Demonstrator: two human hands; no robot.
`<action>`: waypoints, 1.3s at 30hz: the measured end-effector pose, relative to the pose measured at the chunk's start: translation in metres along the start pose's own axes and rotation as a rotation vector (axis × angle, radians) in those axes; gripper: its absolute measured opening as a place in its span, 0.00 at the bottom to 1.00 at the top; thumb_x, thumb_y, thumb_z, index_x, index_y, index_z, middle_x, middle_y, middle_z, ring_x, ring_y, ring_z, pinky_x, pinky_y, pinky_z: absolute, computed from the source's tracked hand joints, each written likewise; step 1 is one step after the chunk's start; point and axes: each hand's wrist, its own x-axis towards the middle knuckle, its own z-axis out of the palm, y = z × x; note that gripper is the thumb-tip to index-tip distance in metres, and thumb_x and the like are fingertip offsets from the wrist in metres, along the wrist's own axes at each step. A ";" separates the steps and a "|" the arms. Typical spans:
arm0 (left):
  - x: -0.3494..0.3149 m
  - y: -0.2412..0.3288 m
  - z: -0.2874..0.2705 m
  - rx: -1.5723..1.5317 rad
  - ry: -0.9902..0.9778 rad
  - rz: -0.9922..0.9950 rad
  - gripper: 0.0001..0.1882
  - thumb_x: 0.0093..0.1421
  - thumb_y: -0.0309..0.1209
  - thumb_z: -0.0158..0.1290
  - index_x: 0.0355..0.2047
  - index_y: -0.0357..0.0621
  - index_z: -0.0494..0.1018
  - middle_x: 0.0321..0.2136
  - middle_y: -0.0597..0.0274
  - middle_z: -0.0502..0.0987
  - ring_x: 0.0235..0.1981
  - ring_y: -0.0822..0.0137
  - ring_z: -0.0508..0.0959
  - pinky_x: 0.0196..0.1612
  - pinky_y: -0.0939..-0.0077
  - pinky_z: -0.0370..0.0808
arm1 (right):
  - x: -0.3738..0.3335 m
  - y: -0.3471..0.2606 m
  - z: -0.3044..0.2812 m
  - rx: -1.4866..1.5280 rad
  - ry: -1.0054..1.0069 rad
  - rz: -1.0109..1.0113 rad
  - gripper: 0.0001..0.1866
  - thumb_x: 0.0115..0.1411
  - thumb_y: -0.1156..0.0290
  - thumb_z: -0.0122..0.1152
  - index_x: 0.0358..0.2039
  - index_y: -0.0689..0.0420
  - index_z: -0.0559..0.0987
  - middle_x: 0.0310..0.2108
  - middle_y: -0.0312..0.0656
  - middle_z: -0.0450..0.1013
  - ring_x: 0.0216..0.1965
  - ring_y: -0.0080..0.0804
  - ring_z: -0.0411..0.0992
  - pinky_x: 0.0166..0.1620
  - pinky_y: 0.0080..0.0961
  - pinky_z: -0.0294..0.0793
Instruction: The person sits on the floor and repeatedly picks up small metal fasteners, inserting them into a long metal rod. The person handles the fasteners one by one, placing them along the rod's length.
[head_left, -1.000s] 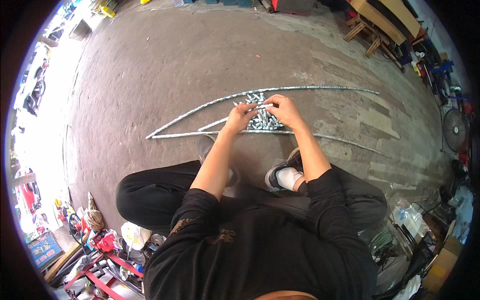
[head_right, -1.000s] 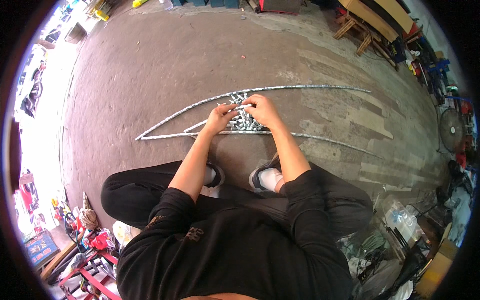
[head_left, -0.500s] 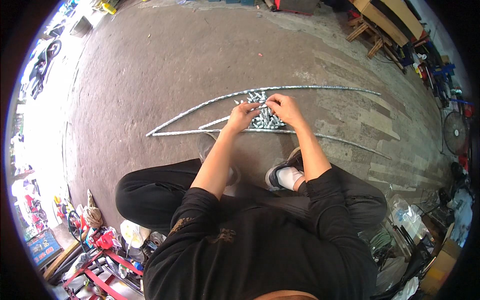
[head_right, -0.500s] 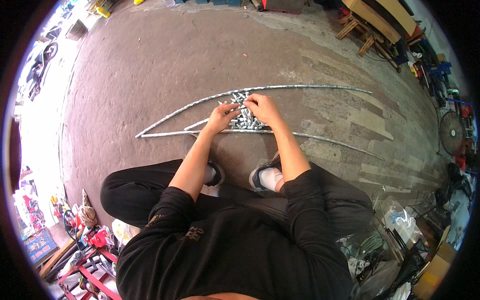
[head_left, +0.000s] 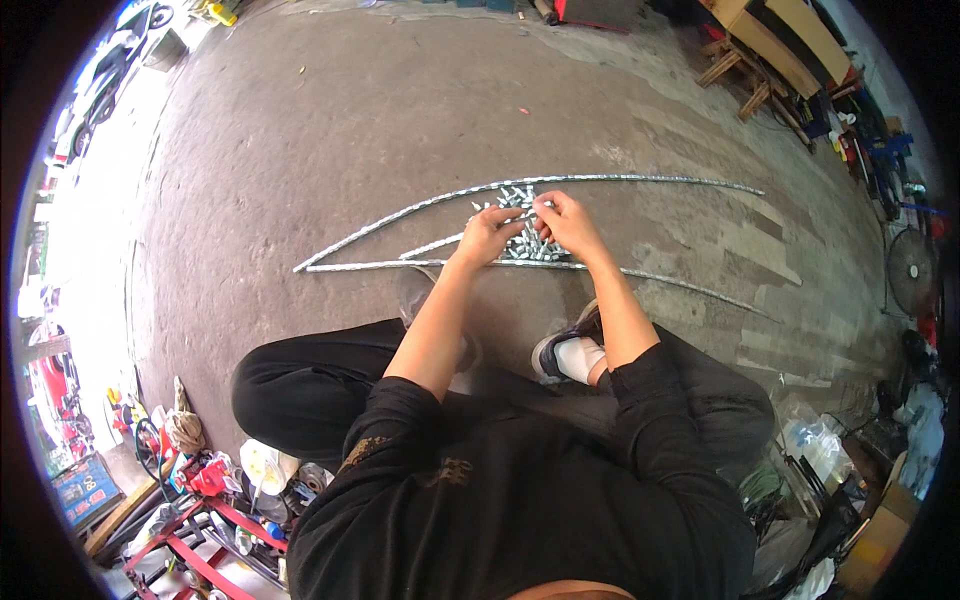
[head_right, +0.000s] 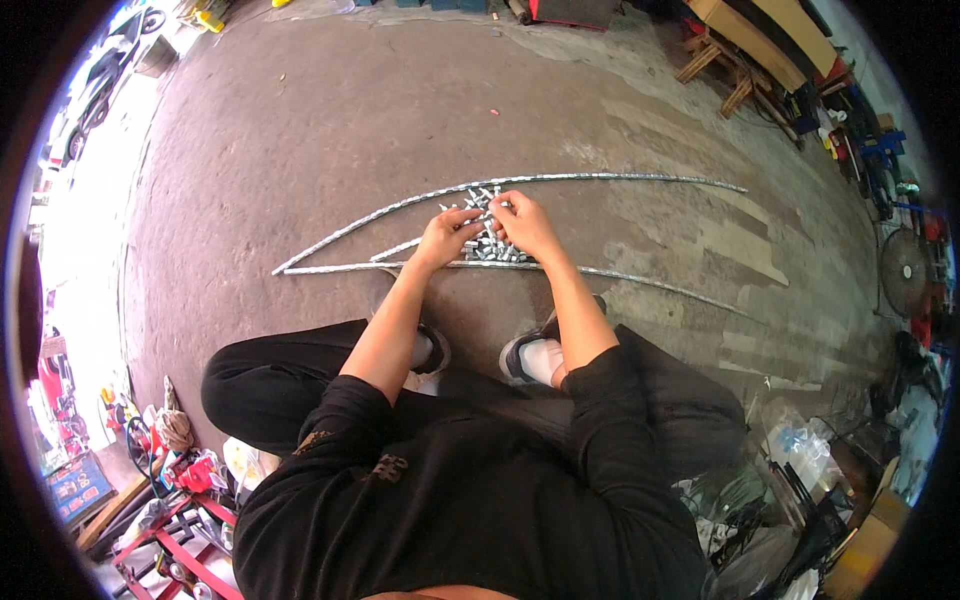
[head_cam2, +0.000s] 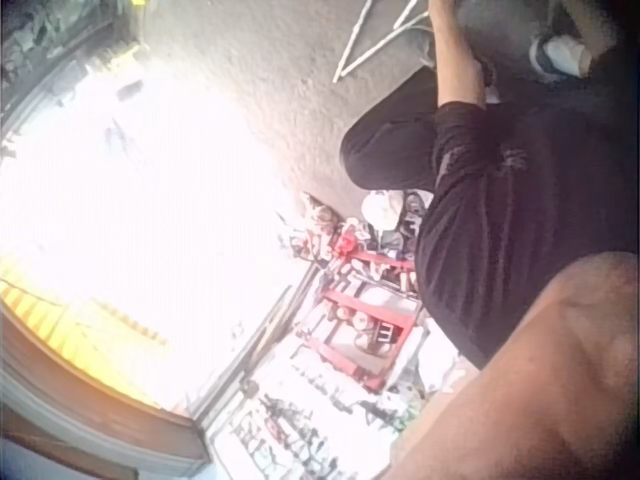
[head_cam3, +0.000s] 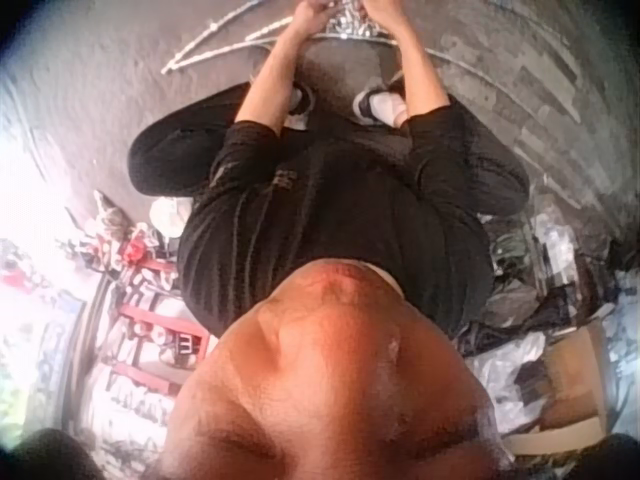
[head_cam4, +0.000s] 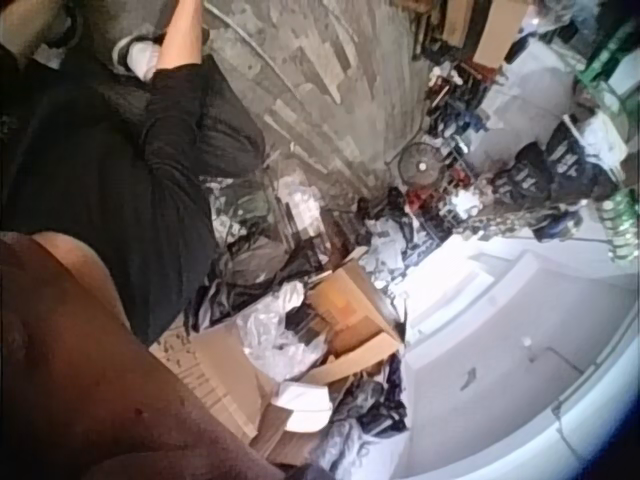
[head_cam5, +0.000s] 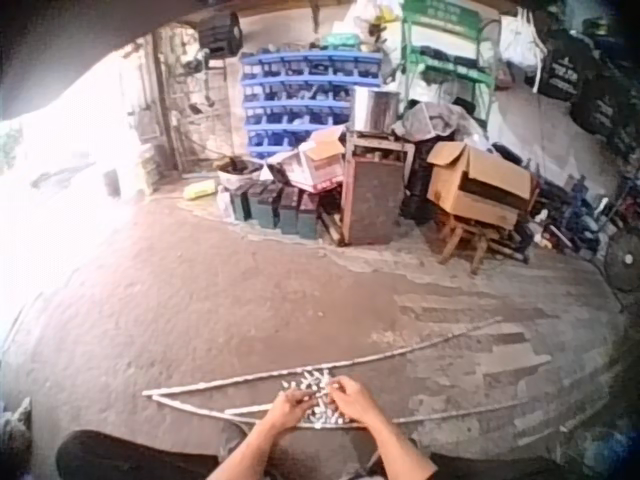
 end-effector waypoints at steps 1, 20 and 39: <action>0.001 0.003 -0.001 -0.003 0.002 -0.013 0.19 0.56 0.36 0.60 0.45 0.40 0.77 0.33 0.55 0.76 0.35 0.62 0.76 0.41 0.71 0.71 | 0.000 0.001 -0.003 0.028 -0.024 -0.016 0.12 0.63 0.66 0.55 0.42 0.62 0.74 0.23 0.37 0.74 0.20 0.20 0.71 0.23 0.19 0.70; 0.005 -0.004 0.008 -0.046 -0.009 0.007 0.18 0.54 0.38 0.61 0.45 0.47 0.78 0.34 0.56 0.77 0.36 0.59 0.77 0.42 0.68 0.72 | -0.001 -0.013 -0.009 -0.463 0.067 0.119 0.31 0.61 0.42 0.51 0.23 0.62 0.77 0.15 0.40 0.73 0.14 0.26 0.70 0.20 0.26 0.68; 0.003 -0.001 0.005 -0.055 -0.016 -0.004 0.18 0.55 0.35 0.61 0.45 0.41 0.77 0.31 0.57 0.78 0.35 0.67 0.76 0.41 0.72 0.72 | 0.000 -0.003 -0.005 -0.411 0.127 -0.102 0.17 0.60 0.59 0.56 0.42 0.59 0.76 0.28 0.45 0.76 0.31 0.34 0.74 0.36 0.31 0.72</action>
